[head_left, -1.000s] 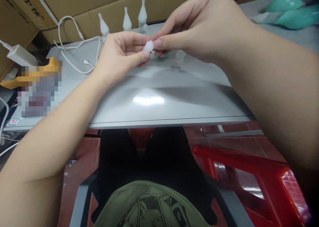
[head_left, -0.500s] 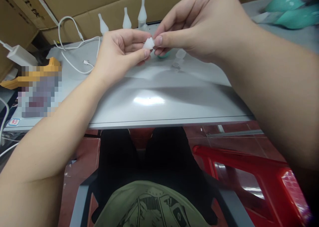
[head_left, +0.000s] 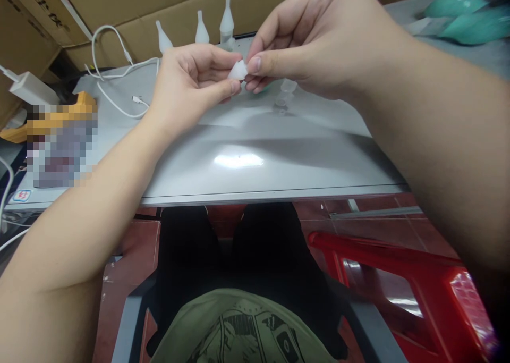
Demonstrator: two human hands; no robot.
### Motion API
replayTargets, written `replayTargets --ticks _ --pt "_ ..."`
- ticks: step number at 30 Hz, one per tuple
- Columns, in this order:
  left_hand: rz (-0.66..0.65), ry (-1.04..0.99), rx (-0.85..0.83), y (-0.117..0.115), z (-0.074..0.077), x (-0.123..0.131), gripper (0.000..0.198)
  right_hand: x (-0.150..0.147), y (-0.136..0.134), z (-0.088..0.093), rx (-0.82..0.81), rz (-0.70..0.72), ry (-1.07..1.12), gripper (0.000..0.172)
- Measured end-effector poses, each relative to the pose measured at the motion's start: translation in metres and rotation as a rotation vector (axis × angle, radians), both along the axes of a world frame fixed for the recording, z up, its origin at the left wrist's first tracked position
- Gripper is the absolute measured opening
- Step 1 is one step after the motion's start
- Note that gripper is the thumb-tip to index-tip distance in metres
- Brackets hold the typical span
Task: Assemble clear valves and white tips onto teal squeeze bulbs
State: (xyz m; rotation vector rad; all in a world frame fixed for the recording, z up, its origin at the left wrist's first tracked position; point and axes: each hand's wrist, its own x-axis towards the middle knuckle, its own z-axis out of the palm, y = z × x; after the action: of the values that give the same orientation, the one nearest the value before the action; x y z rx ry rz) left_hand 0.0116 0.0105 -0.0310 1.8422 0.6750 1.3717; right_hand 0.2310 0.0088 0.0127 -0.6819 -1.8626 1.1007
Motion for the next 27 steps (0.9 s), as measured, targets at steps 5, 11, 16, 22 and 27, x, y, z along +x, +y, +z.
replayTargets --ticks 5,11,16,22,27 --pt "-0.004 0.044 -0.006 0.001 0.000 -0.001 0.028 0.000 0.003 -0.003 -0.043 0.034 0.005 0.015" --pt "0.019 0.093 0.050 0.001 0.000 -0.002 0.023 0.000 0.004 -0.005 -0.078 0.044 -0.008 0.013" --pt "0.092 0.236 0.110 0.004 -0.002 -0.004 0.020 0.002 0.006 -0.005 -0.086 0.066 -0.041 0.013" --pt "0.113 0.204 0.209 -0.001 -0.009 -0.006 0.016 0.005 0.008 -0.007 -0.081 0.106 0.021 0.014" --pt "0.123 0.228 0.329 -0.006 -0.006 -0.005 0.018 0.006 0.010 -0.007 -0.081 0.120 0.031 0.023"
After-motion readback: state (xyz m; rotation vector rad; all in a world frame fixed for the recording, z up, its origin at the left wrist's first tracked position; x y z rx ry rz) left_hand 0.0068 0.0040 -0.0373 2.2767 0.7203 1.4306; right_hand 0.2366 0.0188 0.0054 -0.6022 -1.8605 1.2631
